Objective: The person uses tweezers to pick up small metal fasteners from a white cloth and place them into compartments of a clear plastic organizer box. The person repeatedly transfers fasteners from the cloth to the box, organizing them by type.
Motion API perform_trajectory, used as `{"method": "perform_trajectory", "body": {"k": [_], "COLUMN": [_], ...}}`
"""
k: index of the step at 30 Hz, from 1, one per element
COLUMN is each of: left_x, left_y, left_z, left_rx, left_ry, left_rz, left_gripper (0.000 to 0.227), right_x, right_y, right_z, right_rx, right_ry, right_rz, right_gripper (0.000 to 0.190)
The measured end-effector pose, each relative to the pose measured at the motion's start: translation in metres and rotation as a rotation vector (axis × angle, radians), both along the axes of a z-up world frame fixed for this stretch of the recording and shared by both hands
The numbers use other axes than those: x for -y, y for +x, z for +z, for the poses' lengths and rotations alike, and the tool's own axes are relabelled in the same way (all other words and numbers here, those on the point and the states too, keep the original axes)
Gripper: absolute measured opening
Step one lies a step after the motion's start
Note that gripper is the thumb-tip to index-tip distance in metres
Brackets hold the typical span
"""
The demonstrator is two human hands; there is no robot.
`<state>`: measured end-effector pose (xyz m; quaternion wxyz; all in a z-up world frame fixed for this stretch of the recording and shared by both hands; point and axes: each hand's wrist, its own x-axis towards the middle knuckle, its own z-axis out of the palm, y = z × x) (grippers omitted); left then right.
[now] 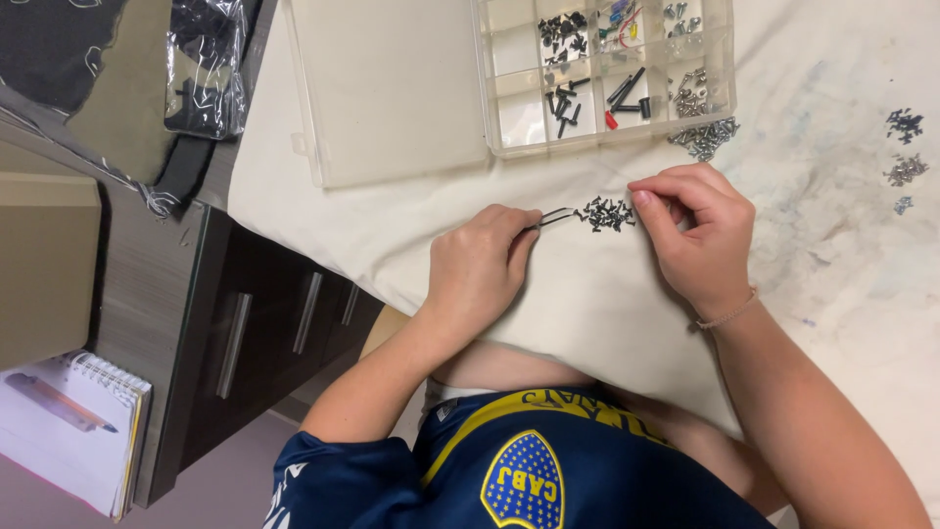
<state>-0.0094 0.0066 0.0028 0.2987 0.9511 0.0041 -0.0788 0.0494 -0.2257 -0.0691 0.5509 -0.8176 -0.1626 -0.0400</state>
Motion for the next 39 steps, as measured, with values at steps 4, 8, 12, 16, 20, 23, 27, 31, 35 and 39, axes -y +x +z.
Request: {"method": "perform_trajectory", "body": {"k": [4,8,12,16,20,23,27,31,35,39], "left_x": [0.0,0.001,0.002,0.004,0.005,0.005,0.005,0.004,-0.002,-0.007], "left_y": [-0.002,-0.001,0.0,0.002,0.003,0.003,0.003,0.001,0.001,0.003], "left_z": [-0.001,-0.001,-0.002,-0.006,-0.006,-0.007,-0.006,-0.001,0.005,-0.007], "left_rx": [-0.001,0.017,0.04,0.052,0.061,0.068,0.072,0.097,0.161,0.32], "left_ry": [-0.008,-0.017,-0.028,-0.019,-0.021,-0.021,-0.02,-0.044,0.049,0.224], "left_rz": [-0.001,0.011,0.012,0.01,0.001,0.003,0.005,0.035,-0.058,-0.195], "left_gripper": [0.018,0.017,0.017,0.018,0.017,0.017,0.017,0.017,0.017,0.021], "right_x": [0.0,0.001,0.0,0.0,0.001,0.001,0.001,0.001,0.0,0.001], "right_y": [0.001,-0.001,0.0,0.001,0.001,0.001,0.0,0.0,0.0,0.001], "right_z": [0.0,-0.001,-0.001,-0.002,-0.002,-0.003,-0.003,-0.003,-0.001,-0.002], "right_rx": [0.002,-0.001,0.005,0.011,0.014,0.017,0.019,0.015,0.018,0.025], "right_ry": [-0.007,-0.004,0.008,0.016,0.004,0.002,0.006,0.011,0.005,-0.003], "right_rz": [0.002,0.003,0.002,0.006,0.006,0.006,0.006,0.009,0.011,0.015], "right_gripper": [0.008,0.008,0.009,0.009,0.009,0.009,0.008,0.008,0.008,0.007]}}
